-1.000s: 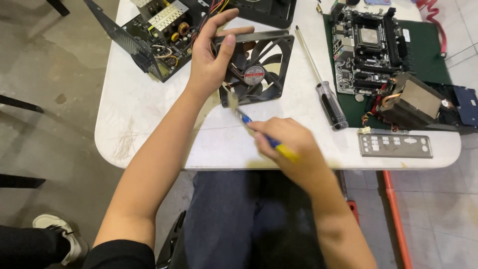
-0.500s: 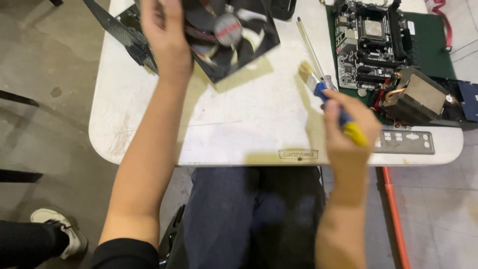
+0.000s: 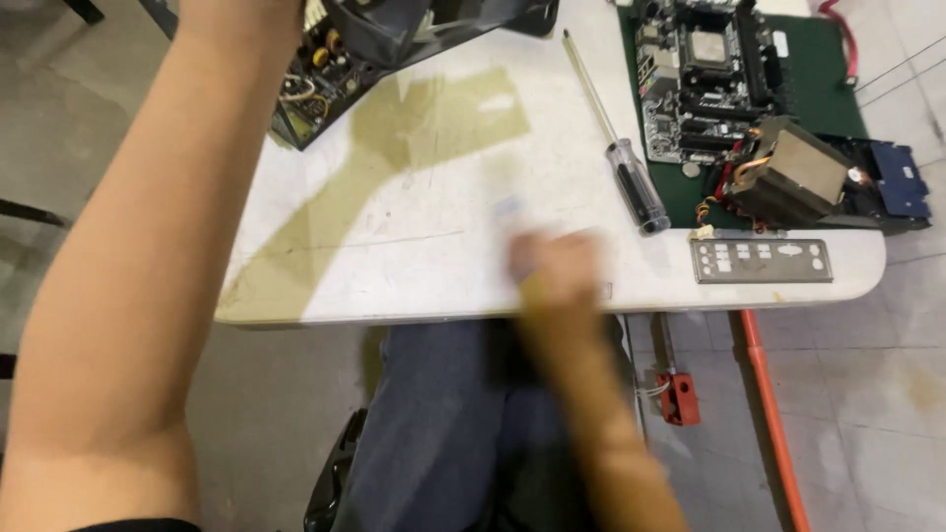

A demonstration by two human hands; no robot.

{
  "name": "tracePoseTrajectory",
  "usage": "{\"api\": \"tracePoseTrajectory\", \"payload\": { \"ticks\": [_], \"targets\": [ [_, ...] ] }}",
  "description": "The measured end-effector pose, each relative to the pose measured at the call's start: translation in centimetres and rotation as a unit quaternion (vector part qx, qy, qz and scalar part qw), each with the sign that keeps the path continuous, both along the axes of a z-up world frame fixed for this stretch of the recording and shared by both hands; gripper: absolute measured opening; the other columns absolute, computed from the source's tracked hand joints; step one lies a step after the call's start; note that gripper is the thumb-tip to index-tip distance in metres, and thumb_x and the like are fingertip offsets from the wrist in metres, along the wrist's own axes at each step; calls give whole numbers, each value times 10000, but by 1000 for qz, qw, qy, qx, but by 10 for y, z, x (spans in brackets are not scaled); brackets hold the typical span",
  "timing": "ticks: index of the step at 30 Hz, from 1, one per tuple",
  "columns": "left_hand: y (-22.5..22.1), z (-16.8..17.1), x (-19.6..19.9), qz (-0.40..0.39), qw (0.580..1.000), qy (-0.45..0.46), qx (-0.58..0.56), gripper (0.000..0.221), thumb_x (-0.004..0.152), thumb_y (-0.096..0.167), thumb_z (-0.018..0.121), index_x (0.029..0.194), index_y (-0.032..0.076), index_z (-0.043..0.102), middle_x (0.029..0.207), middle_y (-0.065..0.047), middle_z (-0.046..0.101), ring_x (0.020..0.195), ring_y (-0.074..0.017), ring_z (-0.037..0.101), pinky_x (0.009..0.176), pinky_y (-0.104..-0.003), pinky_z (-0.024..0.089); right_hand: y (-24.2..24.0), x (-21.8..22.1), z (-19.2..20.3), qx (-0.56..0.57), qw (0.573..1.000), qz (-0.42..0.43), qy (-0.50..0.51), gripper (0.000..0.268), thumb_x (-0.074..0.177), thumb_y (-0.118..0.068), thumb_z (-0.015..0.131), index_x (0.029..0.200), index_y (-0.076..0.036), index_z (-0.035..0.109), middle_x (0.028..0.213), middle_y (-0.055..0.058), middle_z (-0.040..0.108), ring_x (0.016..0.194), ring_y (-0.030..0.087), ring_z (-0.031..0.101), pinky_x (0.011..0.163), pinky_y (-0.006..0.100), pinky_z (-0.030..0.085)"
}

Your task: Cleaning a computer case fan using a small brush and performing maintenance on other computer components like the power supply and motherboard.

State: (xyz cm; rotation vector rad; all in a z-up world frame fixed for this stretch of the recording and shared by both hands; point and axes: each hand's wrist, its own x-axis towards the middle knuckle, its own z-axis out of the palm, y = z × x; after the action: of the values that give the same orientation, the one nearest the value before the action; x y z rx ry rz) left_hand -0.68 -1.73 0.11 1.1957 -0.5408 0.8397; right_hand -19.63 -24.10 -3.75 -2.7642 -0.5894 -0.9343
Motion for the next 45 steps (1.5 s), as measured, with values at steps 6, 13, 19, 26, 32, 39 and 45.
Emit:
{"api": "tracePoseTrajectory", "payload": {
  "ticks": [6,13,19,26,32,39,45],
  "targets": [
    [-1,12,-6,14,998,13,66,363,1128,319,556,1332,19,555,1278,-144,617,1213,-244,571,1081,-374,433,68,-73,-2,214,882,373,191,91,887,-296,718,940,-225,735,933,-68,760,809,104,709,769,358,451],
    [2,35,-7,35,989,20,142,406,1132,335,524,1359,-1,537,1337,-155,598,1287,-257,552,1149,-370,410,-92,-10,47,465,877,-68,96,300,1115,-262,469,1122,-91,716,907,49,677,811,128,620,820,261,484],
    [-20,-10,-23,-77,986,94,111,478,1114,441,485,1410,66,458,1256,-231,714,1299,-311,653,1223,-408,369,-90,-5,37,611,788,-53,56,315,1084,-270,480,1167,-6,631,886,171,675,751,210,686,770,282,597],
    [-21,-4,-36,-24,984,88,152,525,1107,517,492,1414,91,460,1253,-183,730,1401,-302,536,1185,-439,405,-43,30,54,537,831,117,88,281,1071,-172,518,1172,52,655,983,206,713,856,261,761,787,315,650],
    [-24,-1,-45,-95,984,90,121,495,1109,443,522,1427,73,438,1234,-218,719,1106,-287,732,924,-374,672,-15,27,68,366,923,118,22,222,1057,-111,557,1191,-9,701,1087,137,750,970,236,692,891,336,541],
    [-29,1,-53,-57,984,70,155,450,1118,411,504,1414,79,436,1241,-168,734,1126,-241,728,1046,-330,567,2,20,83,292,954,68,6,203,1049,-103,561,1117,-46,743,1044,78,776,836,213,672,891,357,462],
    [-28,3,-53,-2,982,52,182,441,1119,414,482,1396,72,453,1231,-145,745,1274,-223,589,1190,-407,381,9,22,103,418,899,91,94,241,1054,-139,528,1139,-12,713,992,124,752,876,194,716,786,280,568]
  ]
}}
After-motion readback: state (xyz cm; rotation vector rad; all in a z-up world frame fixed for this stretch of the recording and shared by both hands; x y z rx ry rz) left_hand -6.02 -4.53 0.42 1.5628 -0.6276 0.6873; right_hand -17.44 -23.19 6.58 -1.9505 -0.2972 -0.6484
